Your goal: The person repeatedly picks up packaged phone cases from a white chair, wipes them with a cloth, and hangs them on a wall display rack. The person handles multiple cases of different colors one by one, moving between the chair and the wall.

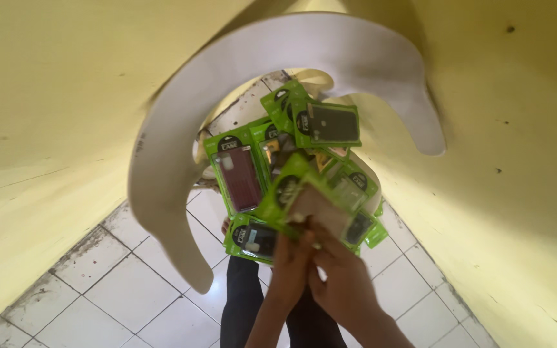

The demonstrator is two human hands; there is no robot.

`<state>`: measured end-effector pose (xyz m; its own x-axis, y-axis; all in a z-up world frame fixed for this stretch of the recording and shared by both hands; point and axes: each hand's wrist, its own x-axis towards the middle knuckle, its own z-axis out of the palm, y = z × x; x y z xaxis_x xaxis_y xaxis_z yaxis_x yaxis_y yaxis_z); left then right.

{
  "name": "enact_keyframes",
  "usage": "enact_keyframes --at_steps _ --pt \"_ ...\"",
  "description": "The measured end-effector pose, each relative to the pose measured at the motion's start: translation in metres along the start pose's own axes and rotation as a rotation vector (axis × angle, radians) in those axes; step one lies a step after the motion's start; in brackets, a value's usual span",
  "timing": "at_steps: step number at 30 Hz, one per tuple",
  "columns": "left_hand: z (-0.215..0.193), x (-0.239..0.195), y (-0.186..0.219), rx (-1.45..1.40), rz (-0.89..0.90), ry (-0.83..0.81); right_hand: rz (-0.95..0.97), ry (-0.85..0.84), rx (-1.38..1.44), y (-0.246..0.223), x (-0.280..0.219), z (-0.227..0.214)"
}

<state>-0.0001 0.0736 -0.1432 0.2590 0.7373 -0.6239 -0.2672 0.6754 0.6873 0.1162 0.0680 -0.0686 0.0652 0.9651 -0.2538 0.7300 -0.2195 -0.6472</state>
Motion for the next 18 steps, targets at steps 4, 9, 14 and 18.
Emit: enact_keyframes --at_steps 4,9,14,18 --pt "-0.045 0.002 0.001 0.307 -0.038 0.4 0.305 0.005 0.141 0.038 0.025 0.041" --pt "-0.079 -0.006 -0.008 0.396 -0.025 0.443 0.022 0.323 -0.144 0.113 0.097 0.092" --pt "-0.083 -0.028 -0.005 0.478 -0.119 0.418 0.114 0.195 -0.305 0.151 0.104 0.118" --pt "-0.079 -0.032 -0.003 0.397 -0.091 0.417 0.268 0.069 -0.158 0.156 0.106 0.113"
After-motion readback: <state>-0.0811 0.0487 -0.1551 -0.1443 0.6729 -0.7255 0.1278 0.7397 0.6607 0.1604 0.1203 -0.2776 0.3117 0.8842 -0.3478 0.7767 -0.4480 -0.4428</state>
